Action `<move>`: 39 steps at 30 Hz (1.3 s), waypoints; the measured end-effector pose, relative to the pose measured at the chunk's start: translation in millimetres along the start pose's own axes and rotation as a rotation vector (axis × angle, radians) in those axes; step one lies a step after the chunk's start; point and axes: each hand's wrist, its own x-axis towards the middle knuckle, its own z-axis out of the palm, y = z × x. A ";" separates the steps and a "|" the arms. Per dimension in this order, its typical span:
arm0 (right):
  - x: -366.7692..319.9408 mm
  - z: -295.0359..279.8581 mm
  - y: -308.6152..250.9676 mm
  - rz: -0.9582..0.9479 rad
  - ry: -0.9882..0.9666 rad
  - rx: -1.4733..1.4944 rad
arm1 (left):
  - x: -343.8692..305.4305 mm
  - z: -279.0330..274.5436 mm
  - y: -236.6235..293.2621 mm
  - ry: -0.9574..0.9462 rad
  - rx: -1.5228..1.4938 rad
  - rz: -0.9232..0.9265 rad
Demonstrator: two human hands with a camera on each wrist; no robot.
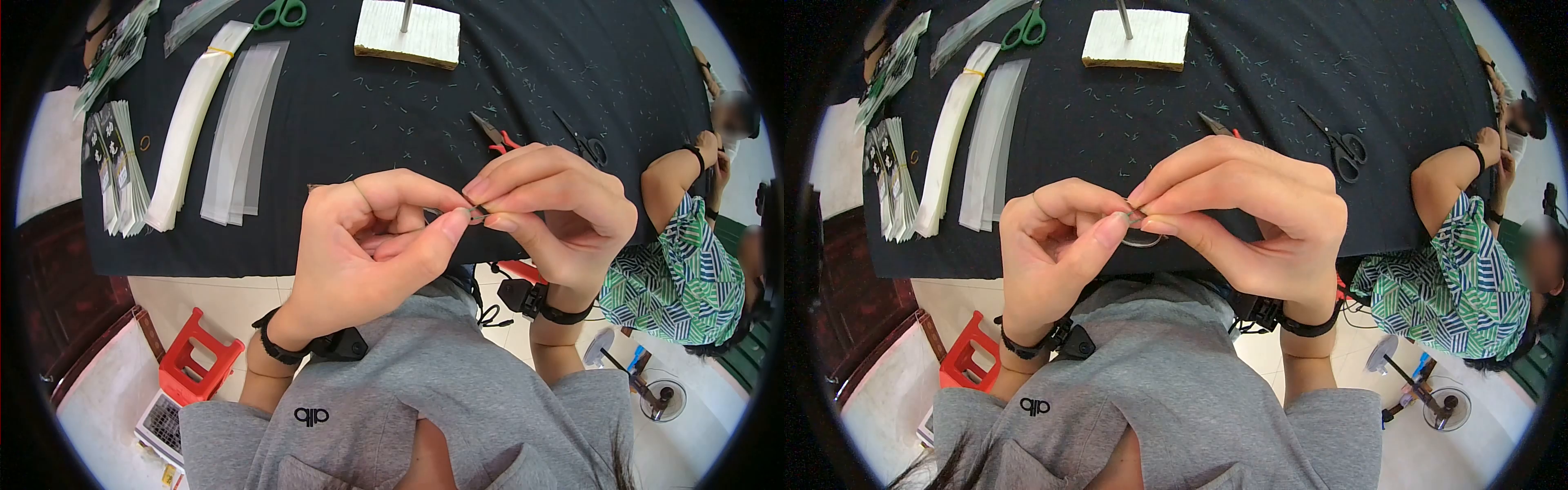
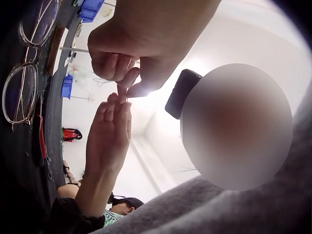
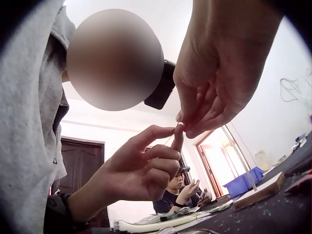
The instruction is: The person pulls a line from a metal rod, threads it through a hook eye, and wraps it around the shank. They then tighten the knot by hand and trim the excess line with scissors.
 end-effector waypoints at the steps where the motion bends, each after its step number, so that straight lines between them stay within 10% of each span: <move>1: 0.3 0.0 -0.3 0.000 0.000 0.000 | 0.1 0.1 -0.1 0.001 0.009 0.005; 28: -2.8 -6.5 2.8 -0.013 -0.037 -0.039 | 4.0 -8.8 3.7 -0.080 0.006 -0.123; 39: -33.0 -50.5 28.7 0.291 0.195 -0.755 | -3.0 -25.8 -6.9 0.115 0.105 0.023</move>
